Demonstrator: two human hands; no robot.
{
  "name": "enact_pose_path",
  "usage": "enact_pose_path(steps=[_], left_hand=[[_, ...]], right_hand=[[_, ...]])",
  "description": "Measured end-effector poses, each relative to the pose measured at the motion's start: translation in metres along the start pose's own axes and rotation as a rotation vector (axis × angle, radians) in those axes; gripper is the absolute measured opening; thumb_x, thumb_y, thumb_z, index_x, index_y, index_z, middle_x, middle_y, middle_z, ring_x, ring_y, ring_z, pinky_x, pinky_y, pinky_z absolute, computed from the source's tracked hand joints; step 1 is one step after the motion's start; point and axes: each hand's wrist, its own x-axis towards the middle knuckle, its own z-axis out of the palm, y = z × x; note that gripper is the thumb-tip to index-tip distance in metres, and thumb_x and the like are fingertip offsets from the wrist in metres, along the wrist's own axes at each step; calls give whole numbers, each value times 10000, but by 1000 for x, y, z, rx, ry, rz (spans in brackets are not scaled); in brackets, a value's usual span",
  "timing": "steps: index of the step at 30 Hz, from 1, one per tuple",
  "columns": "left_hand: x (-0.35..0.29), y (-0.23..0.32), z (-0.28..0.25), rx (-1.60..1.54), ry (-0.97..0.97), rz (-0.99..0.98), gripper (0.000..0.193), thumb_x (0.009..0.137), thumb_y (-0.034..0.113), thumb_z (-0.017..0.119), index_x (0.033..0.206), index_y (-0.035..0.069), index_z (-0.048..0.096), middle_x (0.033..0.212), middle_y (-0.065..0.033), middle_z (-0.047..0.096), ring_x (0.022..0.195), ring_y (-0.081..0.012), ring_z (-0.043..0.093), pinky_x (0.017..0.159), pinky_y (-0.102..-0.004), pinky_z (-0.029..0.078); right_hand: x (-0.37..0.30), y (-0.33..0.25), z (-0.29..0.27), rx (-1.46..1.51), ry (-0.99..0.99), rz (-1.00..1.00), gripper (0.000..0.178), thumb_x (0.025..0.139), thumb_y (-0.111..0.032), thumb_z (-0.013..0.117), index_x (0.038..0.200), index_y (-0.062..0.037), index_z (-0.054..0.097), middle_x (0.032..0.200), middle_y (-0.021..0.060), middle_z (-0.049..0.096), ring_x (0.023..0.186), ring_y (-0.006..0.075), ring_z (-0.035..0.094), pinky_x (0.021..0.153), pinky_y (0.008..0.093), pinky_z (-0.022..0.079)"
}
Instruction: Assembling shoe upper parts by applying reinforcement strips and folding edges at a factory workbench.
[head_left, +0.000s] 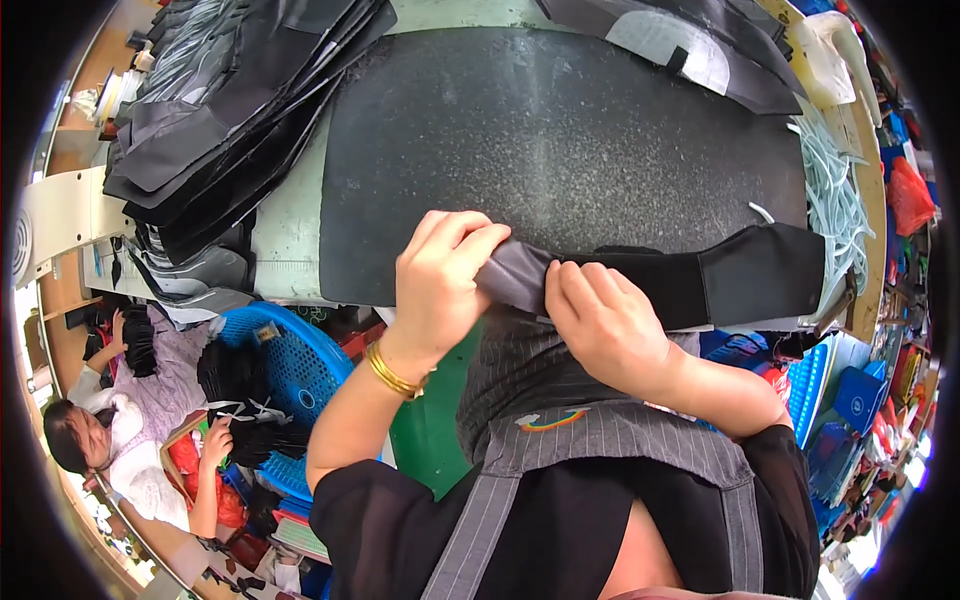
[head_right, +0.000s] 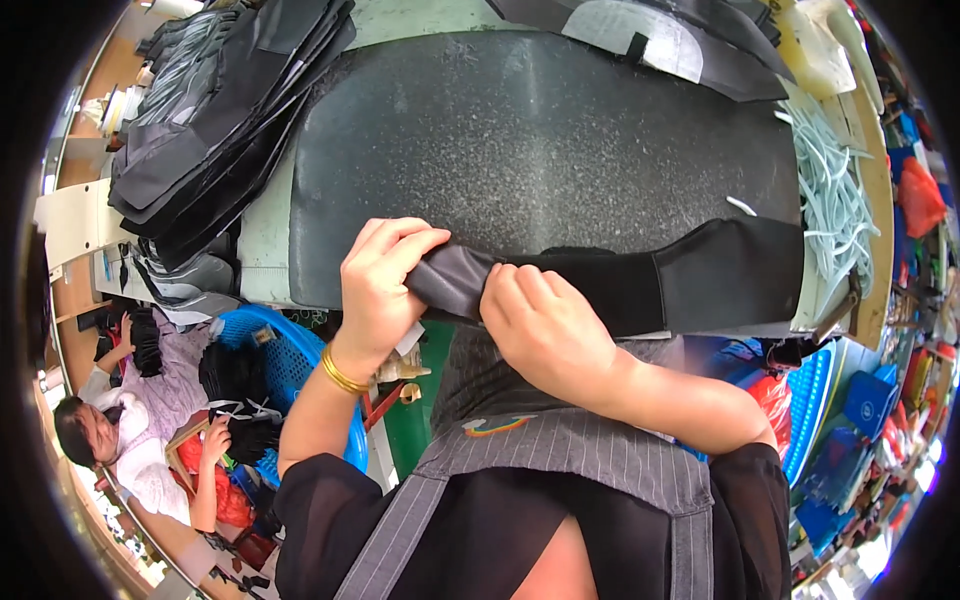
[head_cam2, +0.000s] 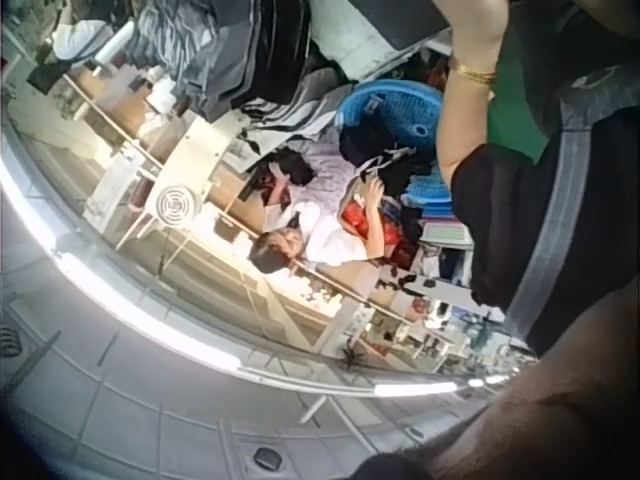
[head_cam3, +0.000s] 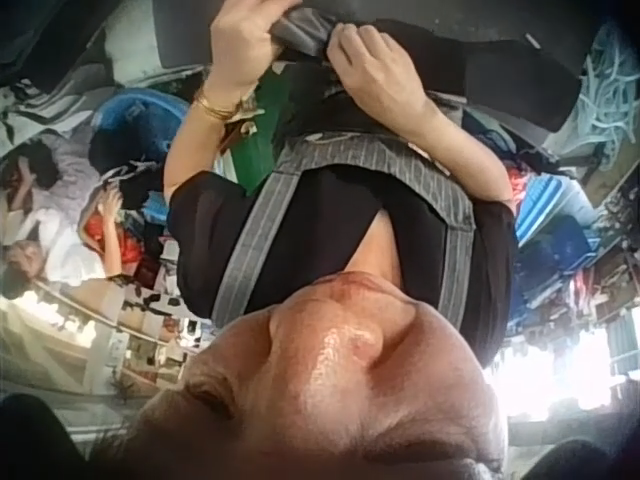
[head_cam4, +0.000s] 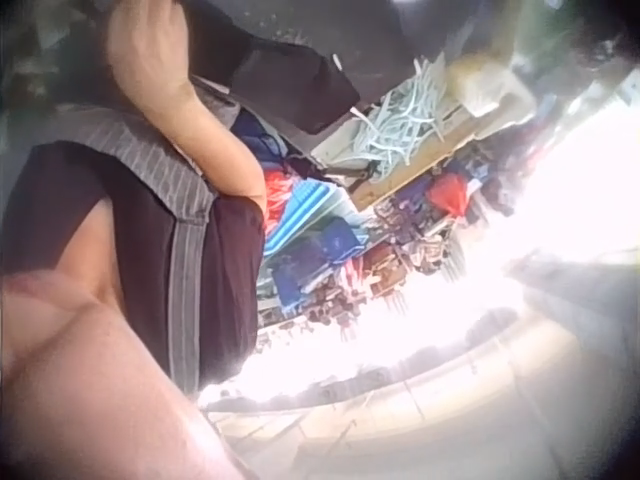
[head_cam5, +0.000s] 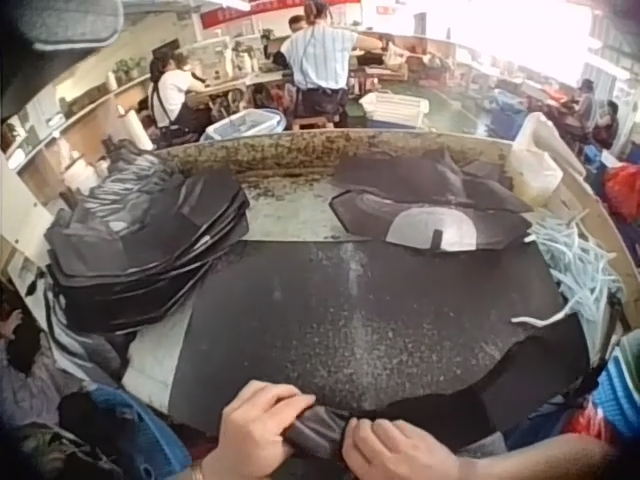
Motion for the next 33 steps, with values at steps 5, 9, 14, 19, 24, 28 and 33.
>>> enact_pose_path(steps=[5, 9, 14, 19, 24, 28, 33], left_hand=[[13, -17, -17, 326, -190, 465, 259, 739, 86, 652, 989, 26, 684, 964, -77, 669, 822, -214, 657, 673, -317, 586], [26, -33, -24, 311, -247, 782, 318, 713, 95, 658, 1018, 8, 686, 999, -109, 683, 871, -227, 678, 752, -315, 588], [19, -32, -24, 54, -213, 215, 433, 631, 32, 761, 1060, 84, 742, 988, -64, 698, 912, -262, 639, 789, -381, 542], [20, -38, -29, -172, -307, 46, 405, 622, 71, 811, 1023, 88, 756, 992, -44, 687, 946, -260, 618, 813, -362, 540], [18, -41, -28, -170, -306, 65, 402, 620, 72, 814, 1018, 83, 758, 1001, -41, 684, 945, -257, 619, 822, -359, 539], [22, -44, -30, -176, -351, 95, 360, 656, 61, 784, 1015, 82, 762, 996, -39, 687, 943, -245, 618, 819, -348, 526], [38, -50, -43, 107, -312, 452, 233, 723, 123, 717, 951, 87, 751, 987, -7, 674, 951, -202, 618, 781, -337, 513]], right_hand=[[2, -14, 12, -327, 37, -20, 514, 753, -140, 628, 1206, 102, 611, 974, 111, 575, 827, 196, 562, 714, 269, 507], [6, -12, 16, -105, 97, 137, 609, 748, -172, 672, 1282, 105, 580, 911, 67, 518, 786, 179, 520, 709, 273, 497], [2, -8, 22, 48, -12, 62, 780, 731, -218, 728, 1403, 104, 499, 912, 50, 471, 838, 172, 508, 764, 286, 487], [9, -11, 22, 195, 54, 139, 853, 686, -236, 772, 1435, 62, 493, 924, 36, 478, 828, 171, 507, 752, 287, 486], [10, -12, 28, 199, 47, 123, 877, 682, -242, 794, 1454, 38, 487, 923, 27, 475, 825, 167, 511, 745, 289, 488], [10, -14, 27, 181, 28, 128, 880, 683, -262, 807, 1450, 36, 495, 915, 27, 463, 826, 162, 511, 730, 295, 490], [15, -17, 25, 173, 8, 124, 886, 685, -317, 809, 1442, 30, 508, 904, 21, 457, 808, 145, 510, 695, 282, 483]])
